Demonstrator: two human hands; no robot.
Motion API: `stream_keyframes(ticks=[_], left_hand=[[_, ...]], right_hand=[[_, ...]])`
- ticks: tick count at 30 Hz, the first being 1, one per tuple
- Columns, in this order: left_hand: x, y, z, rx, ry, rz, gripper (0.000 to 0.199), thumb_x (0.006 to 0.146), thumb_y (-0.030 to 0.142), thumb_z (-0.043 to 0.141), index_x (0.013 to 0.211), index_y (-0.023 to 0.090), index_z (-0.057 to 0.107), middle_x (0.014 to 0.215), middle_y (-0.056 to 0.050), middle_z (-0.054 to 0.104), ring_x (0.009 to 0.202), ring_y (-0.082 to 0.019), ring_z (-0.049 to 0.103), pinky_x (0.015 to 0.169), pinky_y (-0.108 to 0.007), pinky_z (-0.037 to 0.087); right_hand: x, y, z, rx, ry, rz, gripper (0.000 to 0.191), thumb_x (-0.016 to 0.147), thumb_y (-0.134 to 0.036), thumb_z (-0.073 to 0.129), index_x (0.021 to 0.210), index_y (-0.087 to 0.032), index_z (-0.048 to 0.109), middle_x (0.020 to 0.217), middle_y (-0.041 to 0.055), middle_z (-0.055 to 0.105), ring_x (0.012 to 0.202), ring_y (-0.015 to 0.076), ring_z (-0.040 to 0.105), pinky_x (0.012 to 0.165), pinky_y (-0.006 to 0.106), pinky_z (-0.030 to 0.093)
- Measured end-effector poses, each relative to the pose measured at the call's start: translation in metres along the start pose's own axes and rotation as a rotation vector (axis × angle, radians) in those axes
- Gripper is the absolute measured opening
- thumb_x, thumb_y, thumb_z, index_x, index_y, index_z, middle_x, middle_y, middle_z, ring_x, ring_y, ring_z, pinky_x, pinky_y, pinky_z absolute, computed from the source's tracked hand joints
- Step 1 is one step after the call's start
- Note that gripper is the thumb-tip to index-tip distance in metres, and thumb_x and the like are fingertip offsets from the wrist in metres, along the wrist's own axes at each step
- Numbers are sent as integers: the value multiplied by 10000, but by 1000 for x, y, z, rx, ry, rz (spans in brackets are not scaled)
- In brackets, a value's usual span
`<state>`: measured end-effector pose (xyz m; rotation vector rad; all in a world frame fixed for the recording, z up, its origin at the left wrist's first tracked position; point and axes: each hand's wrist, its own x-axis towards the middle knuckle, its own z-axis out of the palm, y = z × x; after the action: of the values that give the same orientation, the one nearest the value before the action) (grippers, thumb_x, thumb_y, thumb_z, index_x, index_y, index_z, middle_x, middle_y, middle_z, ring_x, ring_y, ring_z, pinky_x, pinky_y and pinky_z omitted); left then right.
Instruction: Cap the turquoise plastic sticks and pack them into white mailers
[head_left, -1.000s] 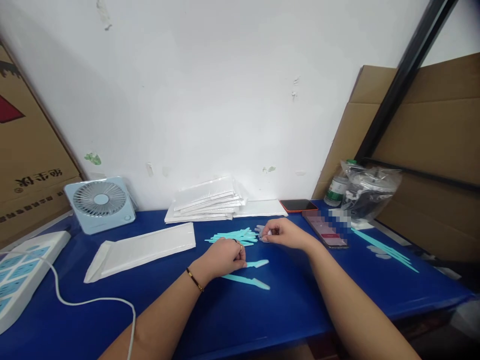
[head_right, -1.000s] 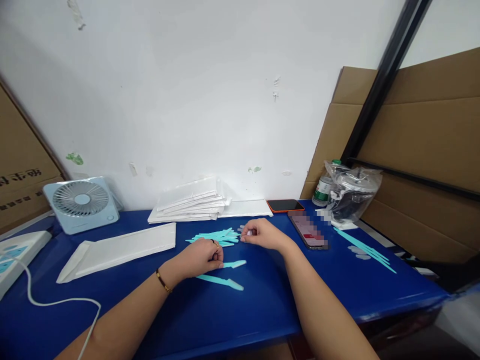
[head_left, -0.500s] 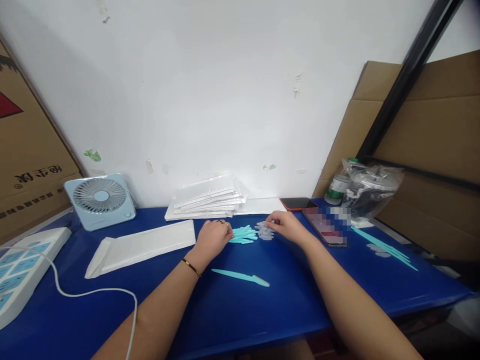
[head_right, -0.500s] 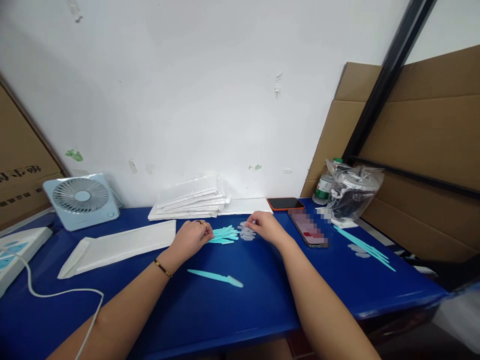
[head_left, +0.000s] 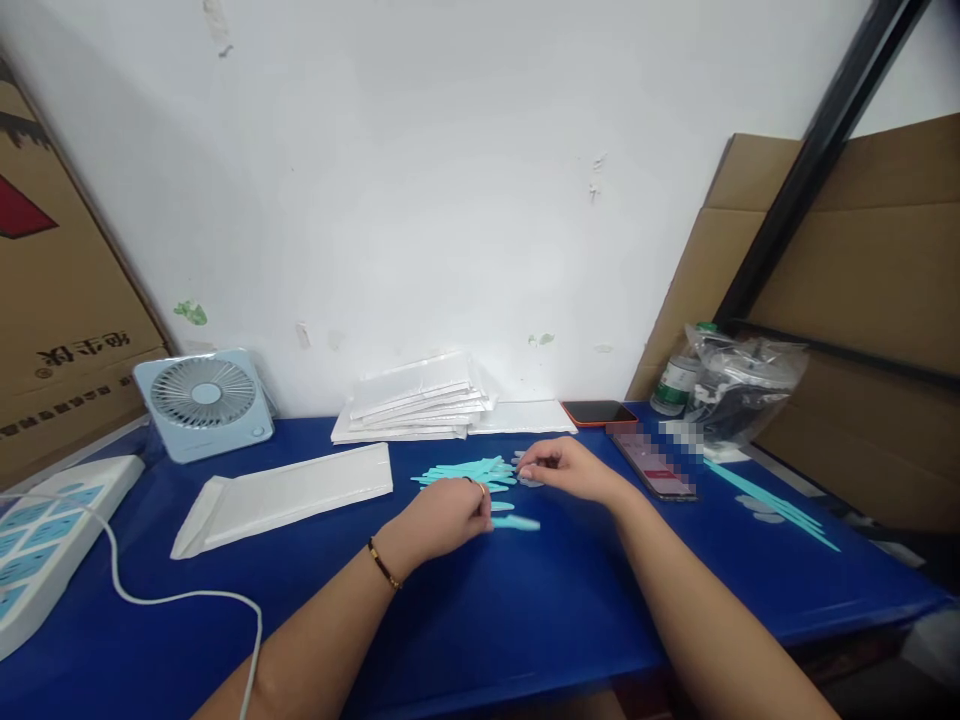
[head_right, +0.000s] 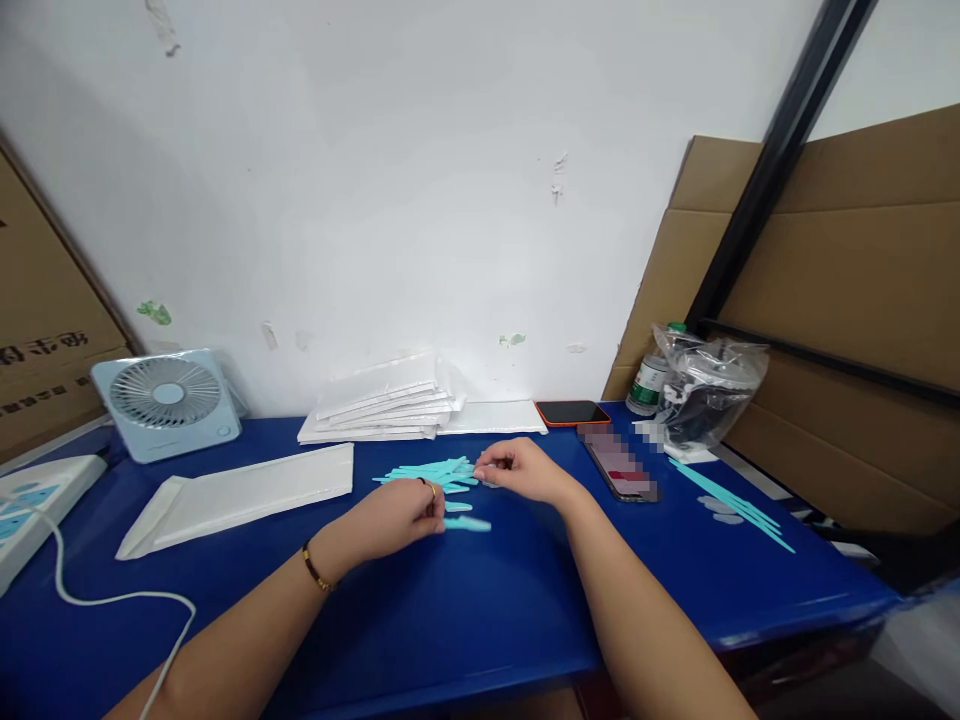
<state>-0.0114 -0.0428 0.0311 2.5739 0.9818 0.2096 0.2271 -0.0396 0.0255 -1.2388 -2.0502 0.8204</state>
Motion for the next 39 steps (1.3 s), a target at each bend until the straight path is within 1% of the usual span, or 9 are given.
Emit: stream_keyframes(ticks=[3,6,9,13,16,19,21,25,39], left_hand=[[3,-8,-2,-189,70,-102,128,834,289,469,830,195,557,710,2,658,634,-144,585,567,-237,381],[4,-14,-4,-366,49,-118,130,834,285,439,862,183,514,740,-5,661,636,-133,603,575,-225,414],[4,-20,-5,-431,36,-117,138,833,301,437,847,181,502,750,-6,653,649,-129,610,586,-220,430],[5,-33,-6,-378,106,-129,220,851,391,433,878,183,499,705,11,605,613,-125,560,554,-224,397],[7,-38,-8,-312,179,-108,309,880,444,377,901,183,540,707,13,569,632,-129,515,560,-232,370],[8,-35,-9,-275,233,-67,411,915,453,286,898,197,608,799,-8,593,740,-148,532,657,-253,388],[9,-33,-10,-243,274,-62,405,907,452,311,890,199,626,844,-18,603,803,-164,540,710,-263,395],[9,-32,-8,-158,324,-107,319,876,424,395,869,195,617,843,-26,600,811,-176,542,712,-270,406],[9,-25,-4,-5,281,-76,269,883,365,415,879,215,639,841,-31,588,773,-165,535,670,-254,381]], right_hand=[[-1,-8,11,90,-83,-29,361,767,-438,620,993,-160,673,708,28,641,614,126,550,555,229,417],[0,-8,19,133,-34,-52,340,763,-416,637,998,-174,681,738,33,655,592,121,570,552,233,432],[3,-2,18,217,21,-48,332,751,-428,648,943,-163,704,746,45,667,579,120,585,546,240,454],[4,7,4,324,151,50,421,699,-457,691,960,-126,693,621,35,656,543,131,593,534,252,482],[5,10,0,323,211,104,408,727,-489,654,897,-120,692,550,24,638,498,125,582,513,243,475],[7,11,5,327,190,126,406,758,-521,603,813,-126,678,495,6,606,447,112,557,482,231,457],[8,11,10,358,179,119,417,754,-530,601,857,-132,670,515,-1,605,455,112,559,483,231,461],[8,10,13,435,158,104,446,742,-528,616,963,-143,655,629,10,633,513,113,580,533,248,493],[6,0,23,410,18,69,372,783,-458,598,958,-134,656,673,21,633,525,106,584,515,221,452]])
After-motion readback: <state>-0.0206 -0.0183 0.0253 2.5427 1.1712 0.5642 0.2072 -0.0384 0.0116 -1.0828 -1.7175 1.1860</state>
